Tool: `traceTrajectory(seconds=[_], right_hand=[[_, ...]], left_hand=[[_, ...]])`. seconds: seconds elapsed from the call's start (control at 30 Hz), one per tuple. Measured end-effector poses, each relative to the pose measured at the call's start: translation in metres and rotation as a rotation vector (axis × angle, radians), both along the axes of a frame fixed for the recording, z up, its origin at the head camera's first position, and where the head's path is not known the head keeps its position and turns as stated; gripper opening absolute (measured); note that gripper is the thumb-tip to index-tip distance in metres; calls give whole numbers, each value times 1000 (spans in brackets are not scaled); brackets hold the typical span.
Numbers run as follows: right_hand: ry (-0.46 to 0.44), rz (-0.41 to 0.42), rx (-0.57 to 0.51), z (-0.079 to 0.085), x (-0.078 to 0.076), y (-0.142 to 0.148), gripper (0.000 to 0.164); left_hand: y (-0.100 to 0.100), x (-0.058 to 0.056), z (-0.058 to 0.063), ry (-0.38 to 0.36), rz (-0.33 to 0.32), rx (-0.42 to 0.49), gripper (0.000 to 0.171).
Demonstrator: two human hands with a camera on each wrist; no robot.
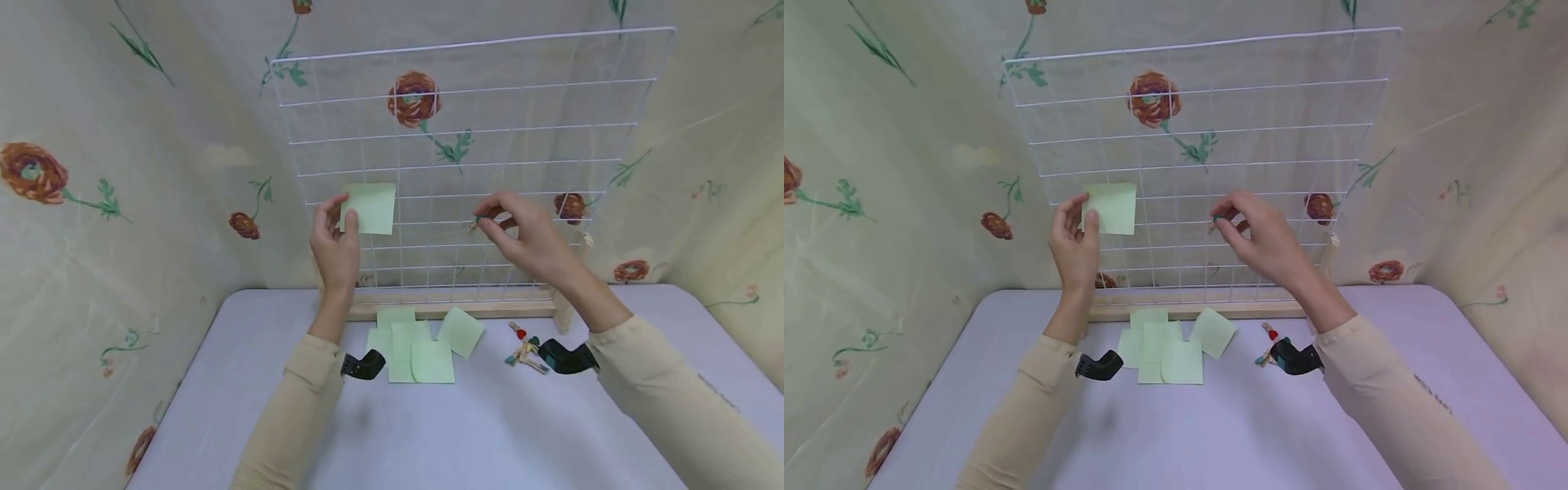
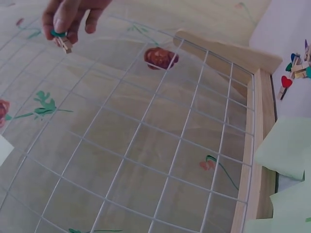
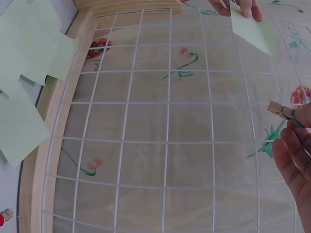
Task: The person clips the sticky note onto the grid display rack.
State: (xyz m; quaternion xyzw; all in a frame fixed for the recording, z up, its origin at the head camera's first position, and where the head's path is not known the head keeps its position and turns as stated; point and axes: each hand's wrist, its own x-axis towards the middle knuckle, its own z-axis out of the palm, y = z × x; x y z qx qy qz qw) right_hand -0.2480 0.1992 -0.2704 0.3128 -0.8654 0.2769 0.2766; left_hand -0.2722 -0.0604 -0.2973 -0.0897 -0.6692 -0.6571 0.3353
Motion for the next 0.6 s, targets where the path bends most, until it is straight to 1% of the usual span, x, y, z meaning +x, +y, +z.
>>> traceTrajectory(seconds=[0.17,0.3,0.37,0.6], right_hand=[[-4,-17,-14,8,1,2,19],[-9,-34,-30,14,3,3,19],[-10,-37,-41,17,3,3,18],[1,-16,-59,30,1,-1,17]], left_hand=[[-1,-5,4,25,-11,19,26],[-4,-7,6,53,-16,14,27],[-6,-7,9,67,-25,13,27],[-11,-12,28,121,-33,4,27]])
